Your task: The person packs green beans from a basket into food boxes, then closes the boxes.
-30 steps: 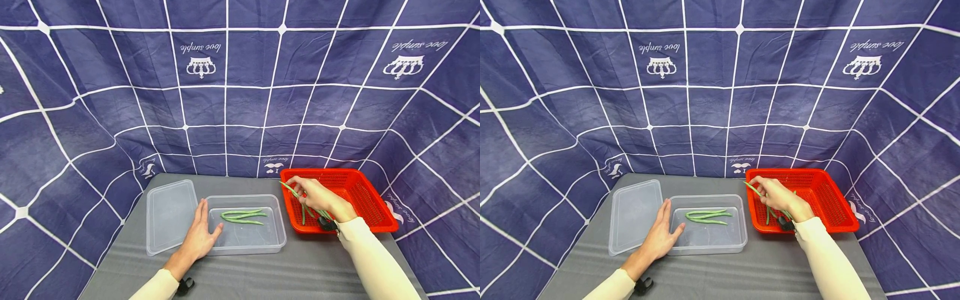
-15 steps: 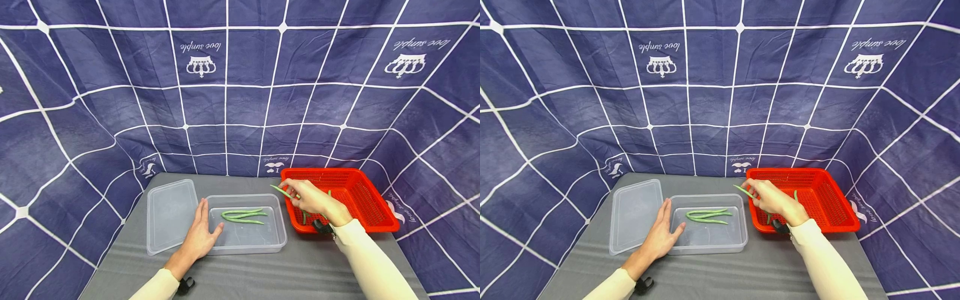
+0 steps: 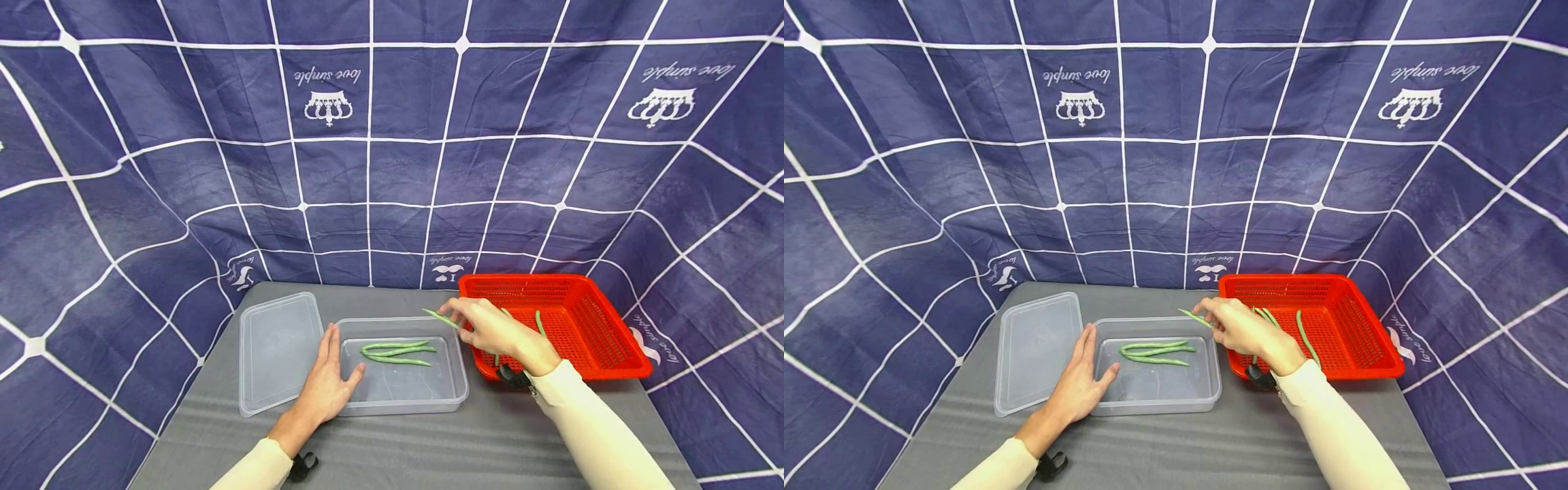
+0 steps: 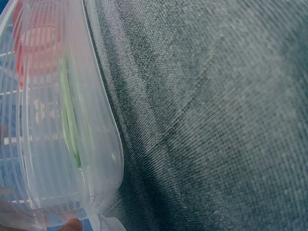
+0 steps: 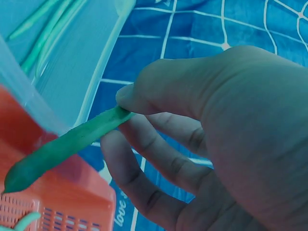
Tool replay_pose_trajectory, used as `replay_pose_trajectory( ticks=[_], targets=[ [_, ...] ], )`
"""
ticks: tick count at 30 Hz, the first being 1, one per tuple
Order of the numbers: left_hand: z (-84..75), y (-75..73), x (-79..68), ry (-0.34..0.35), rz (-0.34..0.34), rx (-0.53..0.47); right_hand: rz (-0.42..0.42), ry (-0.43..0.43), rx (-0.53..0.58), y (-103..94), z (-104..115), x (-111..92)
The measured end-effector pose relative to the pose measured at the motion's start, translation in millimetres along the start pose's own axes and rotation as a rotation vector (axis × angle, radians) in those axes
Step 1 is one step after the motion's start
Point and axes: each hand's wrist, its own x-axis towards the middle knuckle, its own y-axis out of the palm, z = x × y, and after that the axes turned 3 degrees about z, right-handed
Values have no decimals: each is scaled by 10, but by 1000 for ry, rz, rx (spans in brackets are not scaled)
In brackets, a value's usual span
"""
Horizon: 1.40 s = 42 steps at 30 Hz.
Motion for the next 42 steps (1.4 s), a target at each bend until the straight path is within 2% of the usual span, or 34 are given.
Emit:
replay_pose_trajectory(
  ticks=[4,11,21,30,36,42],
  targets=[
    [-3,7,2,2,5,-2,2,-49,8,59,59,40],
    [4,-6,-5,12,1,-14,54,-70,41,164,210,126],
    [45,-24,-16,50,-6,-16,46,-153,35,304,451,264],
    [39,6,0,52,-4,-16,88,-165,16,537,623,371],
    [37,14,5,43,8,-39,120,-180,46,657,670,427],
    [39,8,-2,54,3,-45,142,-148,29,769,704,449]
  ],
)
